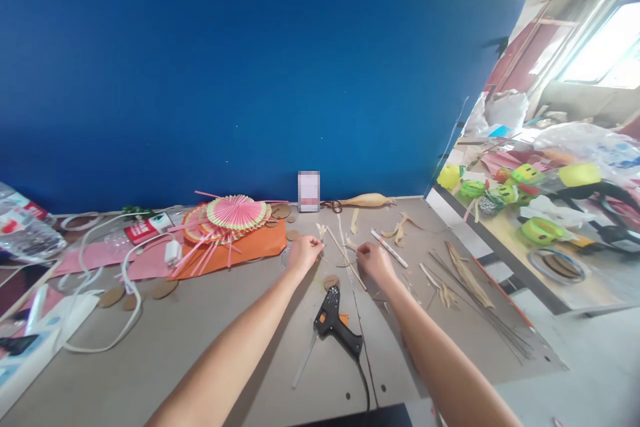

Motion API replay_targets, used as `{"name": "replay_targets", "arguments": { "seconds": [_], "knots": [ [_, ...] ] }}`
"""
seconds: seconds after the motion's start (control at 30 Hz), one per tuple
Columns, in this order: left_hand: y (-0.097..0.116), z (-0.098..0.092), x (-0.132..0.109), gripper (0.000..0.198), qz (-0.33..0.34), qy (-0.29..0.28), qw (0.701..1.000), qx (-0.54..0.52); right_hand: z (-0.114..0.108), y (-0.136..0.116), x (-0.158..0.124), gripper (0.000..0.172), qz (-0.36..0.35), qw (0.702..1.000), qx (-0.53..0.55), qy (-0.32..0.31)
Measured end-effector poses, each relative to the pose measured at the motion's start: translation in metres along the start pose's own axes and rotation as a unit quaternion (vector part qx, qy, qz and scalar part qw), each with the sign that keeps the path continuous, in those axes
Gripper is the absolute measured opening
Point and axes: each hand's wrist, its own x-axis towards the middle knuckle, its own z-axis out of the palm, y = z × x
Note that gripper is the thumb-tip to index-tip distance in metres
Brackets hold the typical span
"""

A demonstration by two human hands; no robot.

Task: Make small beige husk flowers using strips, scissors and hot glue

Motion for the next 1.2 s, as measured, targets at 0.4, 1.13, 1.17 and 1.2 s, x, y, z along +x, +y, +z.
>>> {"name": "replay_targets", "arguments": {
  "seconds": [0.4, 1.13, 1.17, 1.2],
  "knots": [
    [-0.008, 0.004, -0.001, 0.012, -0.001, 0.028, 0.999, 0.044, 0.001, 0.001, 0.007, 0.011, 0.050, 0.971, 0.231, 0.034],
    [-0.006, -0.017, -0.005, 0.014, 0.202, 0.151, 0.968, 0.005, 0.016, -0.037, 0.003, 0.028, 0.027, 0.848, 0.525, -0.058],
    [-0.003, -0.020, -0.003, 0.013, 0.212, 0.152, 0.965, 0.002, 0.016, -0.039, 0.004, 0.029, 0.022, 0.847, 0.527, -0.063],
    [-0.001, -0.022, -0.002, 0.013, 0.222, 0.152, 0.963, -0.001, 0.016, -0.042, 0.005, 0.029, 0.016, 0.846, 0.529, -0.068]
  ]
}}
